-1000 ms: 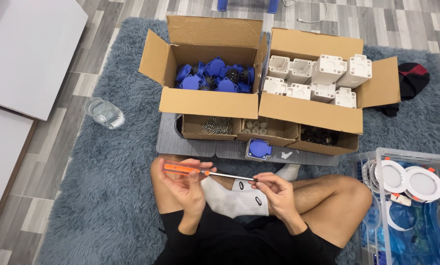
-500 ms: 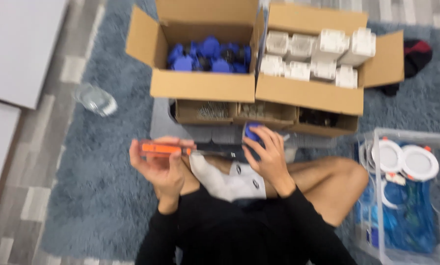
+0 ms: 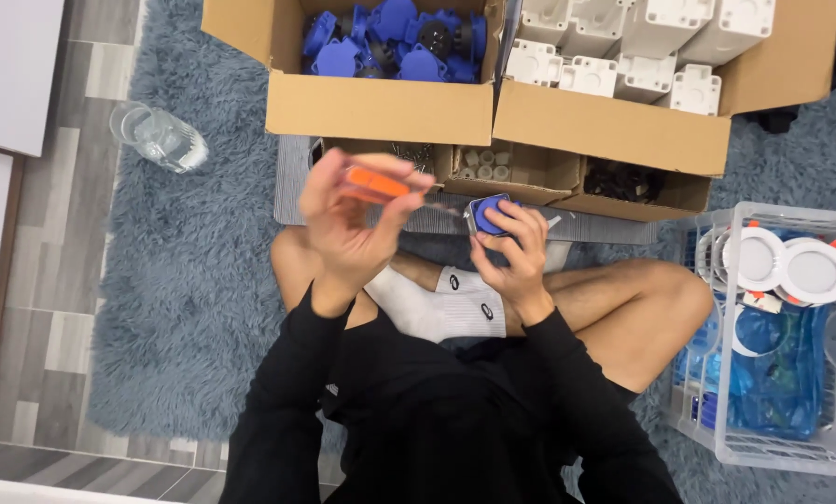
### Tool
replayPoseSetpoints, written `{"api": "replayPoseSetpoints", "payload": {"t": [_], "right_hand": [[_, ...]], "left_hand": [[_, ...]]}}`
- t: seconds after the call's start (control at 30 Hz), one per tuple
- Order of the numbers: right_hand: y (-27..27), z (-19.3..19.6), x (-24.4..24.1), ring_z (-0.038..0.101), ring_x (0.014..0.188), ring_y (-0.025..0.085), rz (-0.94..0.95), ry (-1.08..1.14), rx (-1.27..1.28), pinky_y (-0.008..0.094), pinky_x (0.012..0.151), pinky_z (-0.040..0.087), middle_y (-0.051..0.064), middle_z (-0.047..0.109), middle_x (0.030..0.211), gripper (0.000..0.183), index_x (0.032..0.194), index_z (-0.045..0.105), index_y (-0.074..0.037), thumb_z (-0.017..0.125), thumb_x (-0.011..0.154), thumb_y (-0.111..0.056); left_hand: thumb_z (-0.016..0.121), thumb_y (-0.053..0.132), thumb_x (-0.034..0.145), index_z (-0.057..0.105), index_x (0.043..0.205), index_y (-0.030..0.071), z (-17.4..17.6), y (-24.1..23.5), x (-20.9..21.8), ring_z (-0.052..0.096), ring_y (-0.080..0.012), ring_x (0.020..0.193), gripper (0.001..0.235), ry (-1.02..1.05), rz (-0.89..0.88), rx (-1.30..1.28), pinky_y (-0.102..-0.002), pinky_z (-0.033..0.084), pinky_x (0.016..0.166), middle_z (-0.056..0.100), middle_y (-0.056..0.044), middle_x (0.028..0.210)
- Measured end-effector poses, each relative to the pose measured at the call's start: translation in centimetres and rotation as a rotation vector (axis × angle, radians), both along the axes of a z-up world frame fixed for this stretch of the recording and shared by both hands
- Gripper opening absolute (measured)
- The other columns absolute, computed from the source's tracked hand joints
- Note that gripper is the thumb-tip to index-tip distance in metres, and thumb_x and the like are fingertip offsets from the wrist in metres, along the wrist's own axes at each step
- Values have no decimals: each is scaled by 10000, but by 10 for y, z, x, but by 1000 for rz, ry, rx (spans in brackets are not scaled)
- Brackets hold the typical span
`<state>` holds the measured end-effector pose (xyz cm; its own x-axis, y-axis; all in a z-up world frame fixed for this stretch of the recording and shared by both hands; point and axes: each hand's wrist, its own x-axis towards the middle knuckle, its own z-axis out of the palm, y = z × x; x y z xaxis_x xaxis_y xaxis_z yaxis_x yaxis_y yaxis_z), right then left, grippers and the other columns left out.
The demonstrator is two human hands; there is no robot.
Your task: The person is sitting on the floor assembling small electrical or hardware components by joining blue and white plastic parts using a screwdriver.
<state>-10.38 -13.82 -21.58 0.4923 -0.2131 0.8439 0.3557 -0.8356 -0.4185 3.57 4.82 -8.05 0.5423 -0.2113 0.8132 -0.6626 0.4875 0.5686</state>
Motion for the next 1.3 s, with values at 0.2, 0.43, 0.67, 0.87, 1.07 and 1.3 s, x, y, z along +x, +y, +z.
{"api": "replayPoseSetpoints", "payload": {"t": [0.2, 0.43, 0.67, 0.87, 1.07, 1.3], "right_hand": [[2, -3, 1, 763, 1171, 393, -9, -23, 7, 529, 1041, 511, 112, 833, 1193, 100, 866, 817, -120, 914, 883, -107], [1, -9, 0, 757, 1191, 388, 6, -44, 18, 534, 1046, 507, 115, 835, 1216, 92, 876, 822, -126, 912, 879, -115], [3, -1, 3, 769, 1169, 370, -15, -39, 27, 523, 1033, 518, 98, 835, 1208, 103, 879, 813, -125, 914, 860, -122], [3, 3, 2, 774, 1159, 372, -17, -50, 28, 526, 1023, 524, 98, 836, 1192, 99, 880, 817, -127, 913, 854, -119], [3, 0, 3, 777, 1147, 363, -23, -58, 26, 524, 1024, 531, 92, 838, 1177, 96, 880, 820, -133, 908, 846, -118], [3, 1, 3, 781, 1146, 359, -21, -63, 30, 521, 1015, 535, 89, 839, 1163, 93, 876, 818, -139, 908, 855, -137]], "left_hand": [[845, -104, 938, 354, 1616, 21, 1, -36, 7, 833, -425, 903, 846, -51, -25, 16, -459, 720, 686, 748, -315, 1137], [889, -23, 924, 469, 1507, -32, 22, -49, 4, 839, -382, 812, 718, -149, 54, 165, -442, 718, 607, 787, -274, 1093], [883, 331, 975, 701, 1409, 112, 64, -65, -1, 741, -284, 1107, 520, -86, 56, 244, -459, 638, 947, 730, -109, 1250], [909, 198, 950, 797, 1237, 135, 68, -79, -7, 671, -133, 876, 314, -11, 64, 124, -331, 611, 807, 613, -43, 1049], [624, 179, 1141, 759, 1335, 44, 69, -74, -9, 799, -253, 944, 272, 39, -86, 160, -407, 658, 844, 774, -139, 1066], [828, 210, 1009, 785, 1333, 108, 57, -75, -2, 740, -228, 971, 342, -77, 35, 182, -429, 628, 902, 730, -102, 1114]]}}
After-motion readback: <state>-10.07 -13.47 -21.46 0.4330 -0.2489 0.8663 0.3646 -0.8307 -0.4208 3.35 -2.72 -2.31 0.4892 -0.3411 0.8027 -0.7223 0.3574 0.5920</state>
